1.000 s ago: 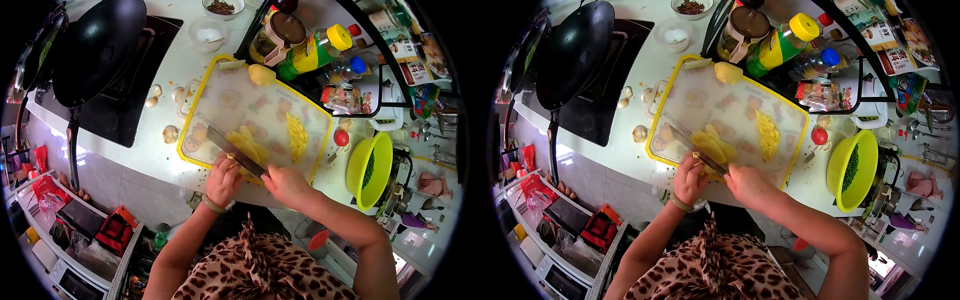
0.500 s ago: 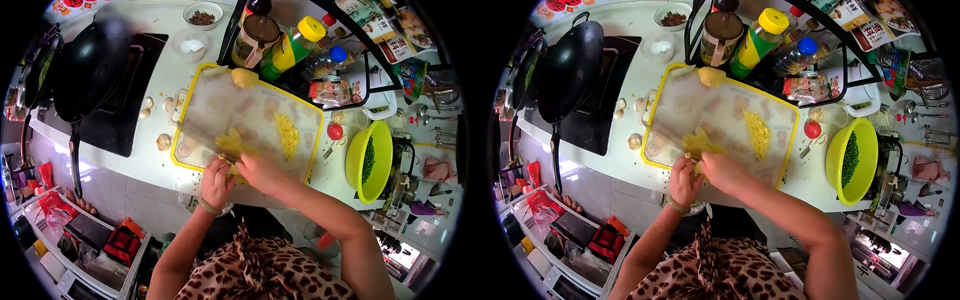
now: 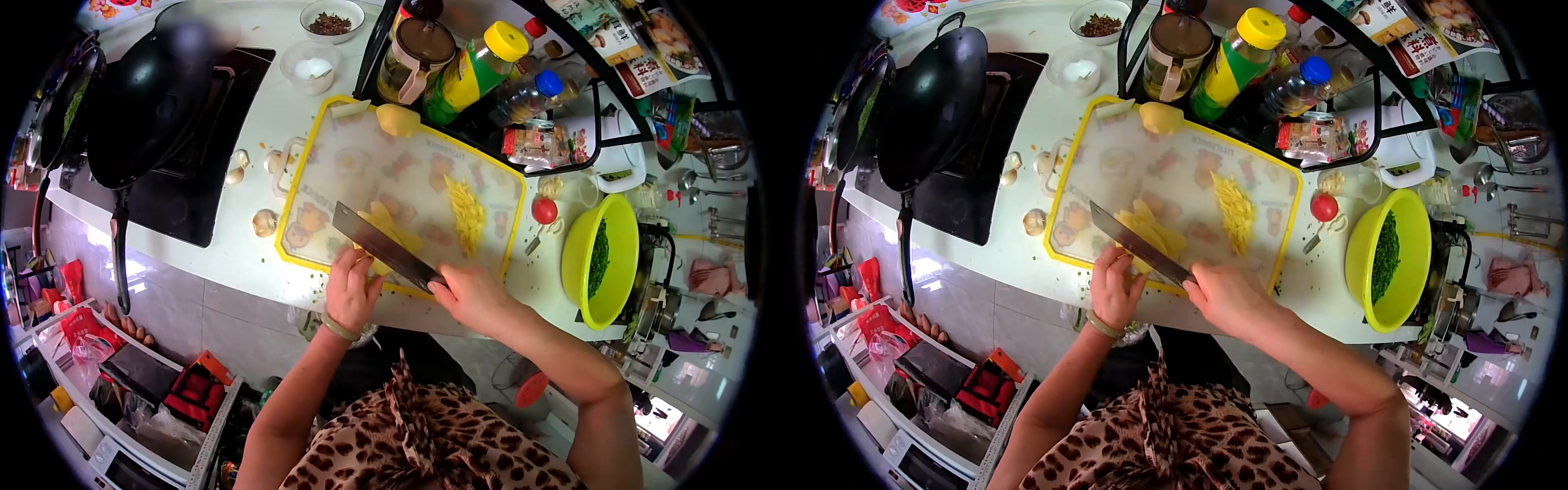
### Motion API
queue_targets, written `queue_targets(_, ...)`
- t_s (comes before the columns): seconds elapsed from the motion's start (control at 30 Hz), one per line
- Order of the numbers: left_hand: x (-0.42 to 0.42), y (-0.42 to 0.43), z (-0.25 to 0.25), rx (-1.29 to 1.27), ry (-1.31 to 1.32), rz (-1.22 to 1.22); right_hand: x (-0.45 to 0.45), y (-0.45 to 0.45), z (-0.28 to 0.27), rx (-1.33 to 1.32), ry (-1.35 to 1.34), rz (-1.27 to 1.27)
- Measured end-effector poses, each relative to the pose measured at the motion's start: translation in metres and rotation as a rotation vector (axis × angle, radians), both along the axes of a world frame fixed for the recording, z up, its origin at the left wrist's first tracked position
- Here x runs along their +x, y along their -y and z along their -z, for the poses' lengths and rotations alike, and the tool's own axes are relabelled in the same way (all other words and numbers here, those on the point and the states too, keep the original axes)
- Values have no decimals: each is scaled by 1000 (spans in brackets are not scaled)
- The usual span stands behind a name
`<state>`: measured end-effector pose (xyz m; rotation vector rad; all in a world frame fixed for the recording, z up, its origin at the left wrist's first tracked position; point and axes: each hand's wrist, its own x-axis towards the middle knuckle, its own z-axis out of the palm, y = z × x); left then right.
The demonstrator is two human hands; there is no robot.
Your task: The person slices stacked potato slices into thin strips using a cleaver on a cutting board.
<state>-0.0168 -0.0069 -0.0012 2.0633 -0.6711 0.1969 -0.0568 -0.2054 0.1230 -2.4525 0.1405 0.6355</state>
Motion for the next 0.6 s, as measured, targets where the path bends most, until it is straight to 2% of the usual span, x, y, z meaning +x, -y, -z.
queue_targets(0.6,1,-1,4,-12,-4,9,23,-7,6,-57,-155,-99)
